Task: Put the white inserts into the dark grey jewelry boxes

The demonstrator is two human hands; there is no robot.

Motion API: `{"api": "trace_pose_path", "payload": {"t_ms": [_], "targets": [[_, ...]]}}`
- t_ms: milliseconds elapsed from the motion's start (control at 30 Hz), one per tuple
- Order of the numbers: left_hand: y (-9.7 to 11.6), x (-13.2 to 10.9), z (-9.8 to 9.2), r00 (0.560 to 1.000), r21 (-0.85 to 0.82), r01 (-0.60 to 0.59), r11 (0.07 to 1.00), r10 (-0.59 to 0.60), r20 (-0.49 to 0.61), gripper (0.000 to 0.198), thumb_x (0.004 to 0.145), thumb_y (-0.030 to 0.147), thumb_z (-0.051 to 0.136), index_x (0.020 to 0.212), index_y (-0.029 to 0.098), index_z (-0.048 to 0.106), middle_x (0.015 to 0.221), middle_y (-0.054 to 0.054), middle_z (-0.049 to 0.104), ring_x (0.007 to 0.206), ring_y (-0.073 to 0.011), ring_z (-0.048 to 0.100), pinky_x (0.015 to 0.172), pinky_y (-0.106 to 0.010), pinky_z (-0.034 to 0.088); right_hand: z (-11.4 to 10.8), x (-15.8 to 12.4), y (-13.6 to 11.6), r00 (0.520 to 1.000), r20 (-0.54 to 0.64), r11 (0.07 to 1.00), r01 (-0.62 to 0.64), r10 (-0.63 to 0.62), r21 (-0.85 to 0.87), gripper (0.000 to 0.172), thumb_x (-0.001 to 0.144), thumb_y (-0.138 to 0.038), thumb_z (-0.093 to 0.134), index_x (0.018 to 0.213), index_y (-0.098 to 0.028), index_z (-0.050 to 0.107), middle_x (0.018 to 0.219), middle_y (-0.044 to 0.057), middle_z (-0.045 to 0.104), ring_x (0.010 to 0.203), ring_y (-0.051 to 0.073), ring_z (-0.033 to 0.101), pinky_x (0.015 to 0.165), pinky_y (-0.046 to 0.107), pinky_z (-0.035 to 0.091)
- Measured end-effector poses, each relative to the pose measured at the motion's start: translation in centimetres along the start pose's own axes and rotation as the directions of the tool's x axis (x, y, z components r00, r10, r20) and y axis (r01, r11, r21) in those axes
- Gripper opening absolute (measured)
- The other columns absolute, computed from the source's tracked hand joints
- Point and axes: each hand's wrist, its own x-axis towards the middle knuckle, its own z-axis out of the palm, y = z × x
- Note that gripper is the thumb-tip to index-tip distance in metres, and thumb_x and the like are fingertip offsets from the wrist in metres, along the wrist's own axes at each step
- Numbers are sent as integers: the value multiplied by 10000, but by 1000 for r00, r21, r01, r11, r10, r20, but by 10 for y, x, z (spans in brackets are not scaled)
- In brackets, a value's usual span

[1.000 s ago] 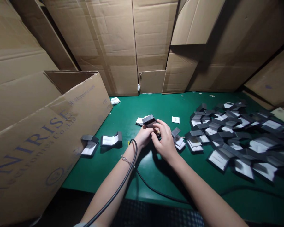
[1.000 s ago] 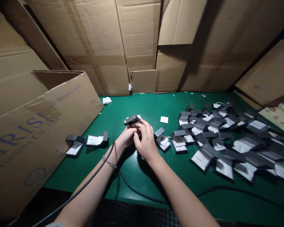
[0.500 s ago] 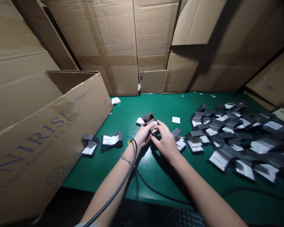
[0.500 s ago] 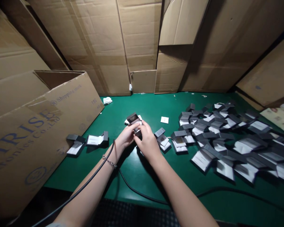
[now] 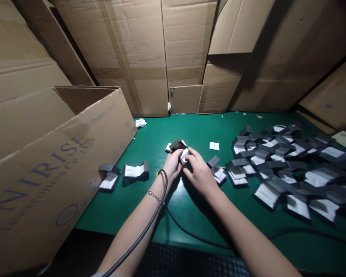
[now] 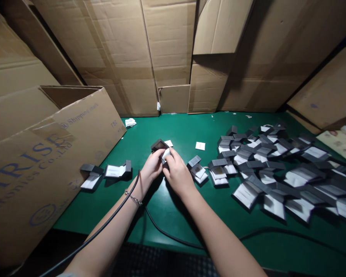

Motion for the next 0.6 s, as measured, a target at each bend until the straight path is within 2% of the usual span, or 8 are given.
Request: {"api": "trace_pose_path", "payload": {"t_ms": [133, 233, 367, 500, 600], "targets": [[0, 0, 1, 999, 4, -37, 999, 37, -28, 102, 603, 145, 619, 579, 147, 519, 533, 40, 523, 486, -64, 456, 509, -204, 377, 0, -1, 0, 999, 20, 1000, 27, -27, 1, 263, 823, -129, 496, 1063, -173, 592, 1391, 185, 483, 1276, 293, 499, 1009, 475, 479], [-2, 0, 0, 996, 61, -89, 994, 90, -7, 107, 562, 152, 638, 595, 147, 537, 536, 42, 529, 476, -64, 459, 487, -198, 367, 1, -2, -2, 998, 26, 998, 56, -56, 2, 257, 836, -137, 495, 1069, -171, 599, 1371, 177, 497, 1288, 295, 483, 1034, 479, 462], [-6, 0, -2, 989, 114, -134, 984, 139, -42, 98, 556, 155, 641, 595, 144, 551, 545, 38, 534, 484, -74, 483, 475, -201, 362, 3, -2, -3, 997, 6, 997, 72, -72, 22, 324, 860, -156, 490, 1173, -159, 575, 1347, 184, 513, 1283, 286, 488, 1034, 461, 468], [-5, -5, 1, 993, 41, -85, 996, 88, -73, 32, 615, 131, 617, 633, 131, 590, 588, 14, 580, 516, -88, 519, 533, -216, 407, -3, 2, 1, 993, -25, 990, 113, -112, 78, 461, 889, -253, 518, 1336, -160, 457, 1365, 185, 511, 1288, 278, 487, 1047, 472, 455], [0, -4, 4, 989, -52, -61, 997, 53, -138, 32, 662, 94, 589, 666, 122, 606, 588, 4, 589, 521, -97, 534, 582, -228, 441, -9, 7, 7, 992, -119, 991, 62, -48, 120, 511, 908, -311, 502, 1387, -175, 391, 1358, 169, 525, 1269, 262, 506, 1034, 468, 464]]}}
